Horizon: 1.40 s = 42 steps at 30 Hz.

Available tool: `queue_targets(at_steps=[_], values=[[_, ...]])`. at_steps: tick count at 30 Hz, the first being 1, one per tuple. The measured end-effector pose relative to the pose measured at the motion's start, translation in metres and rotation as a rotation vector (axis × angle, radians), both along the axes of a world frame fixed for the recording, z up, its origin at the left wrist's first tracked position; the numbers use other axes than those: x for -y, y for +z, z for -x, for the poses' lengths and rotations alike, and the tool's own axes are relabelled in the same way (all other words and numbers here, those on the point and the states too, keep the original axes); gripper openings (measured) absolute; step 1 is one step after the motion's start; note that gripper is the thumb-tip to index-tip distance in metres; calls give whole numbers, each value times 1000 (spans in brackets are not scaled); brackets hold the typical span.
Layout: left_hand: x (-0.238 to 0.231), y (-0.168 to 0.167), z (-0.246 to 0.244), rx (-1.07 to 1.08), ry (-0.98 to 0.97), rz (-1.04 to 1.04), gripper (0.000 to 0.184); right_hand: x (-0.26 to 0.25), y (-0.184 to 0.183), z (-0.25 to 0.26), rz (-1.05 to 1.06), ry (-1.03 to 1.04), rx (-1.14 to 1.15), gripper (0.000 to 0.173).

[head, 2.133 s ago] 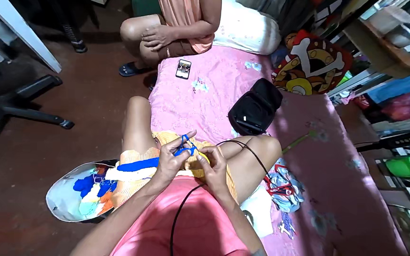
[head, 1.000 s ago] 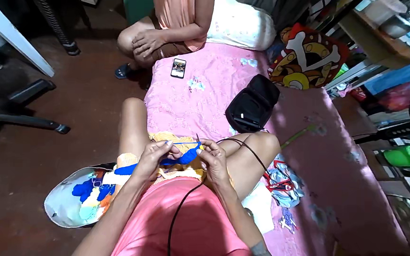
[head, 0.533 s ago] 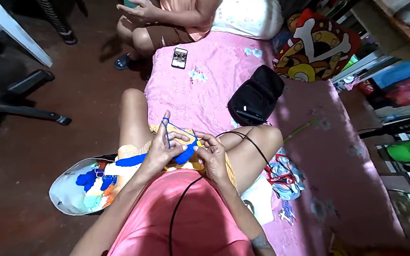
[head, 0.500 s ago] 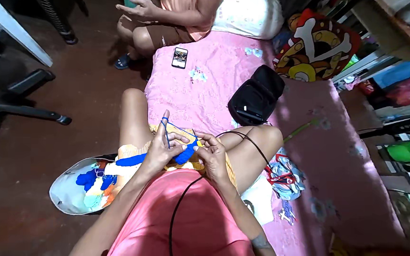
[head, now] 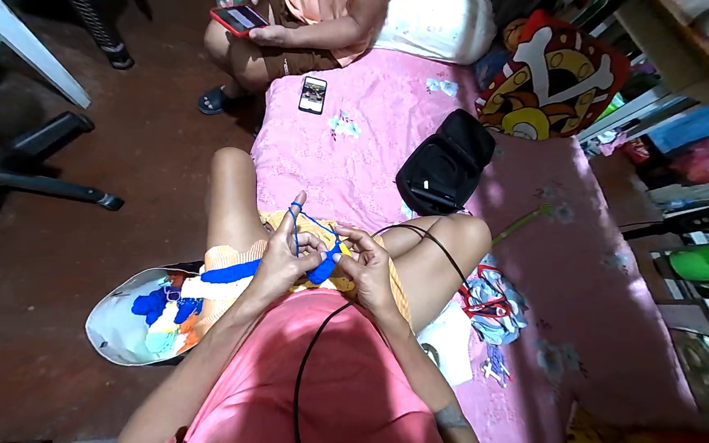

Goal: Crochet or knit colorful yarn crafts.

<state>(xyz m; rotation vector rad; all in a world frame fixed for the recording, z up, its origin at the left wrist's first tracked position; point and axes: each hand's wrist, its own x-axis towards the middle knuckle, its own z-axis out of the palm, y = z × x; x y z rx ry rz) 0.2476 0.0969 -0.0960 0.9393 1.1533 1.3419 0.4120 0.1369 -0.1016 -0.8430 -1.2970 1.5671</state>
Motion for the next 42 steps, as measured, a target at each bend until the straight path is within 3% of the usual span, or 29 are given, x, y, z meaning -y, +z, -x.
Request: queue_targets(at_steps=[4, 7, 11, 17, 21, 25, 32, 42], values=[[-1, -5, -3, 315, -25, 63, 94, -1, -2, -2, 6, 53, -93, 34], [1, -4, -4, 403, -27, 106, 86, -2, -6, -5, 21, 92, -144, 32], [3, -4, 0, 287, 4, 76, 87, -8, -9, -17, -83, 135, -3, 28], [5, 4, 0, 106, 53, 19, 93, -16, 0, -45, -497, 270, 377, 28], [5, 5, -3, 36, 75, 5, 95, -15, 11, -50, -795, 220, 672, 36], [6, 5, -7, -3, 136, -1, 94, -10, 18, -47, -948, 151, 814, 40], [9, 3, -13, -185, 229, -72, 89, 0, 16, -40, -1015, 63, 919, 44], [10, -6, -15, -215, 237, -122, 84, 12, 9, -32, -928, -9, 958, 44]])
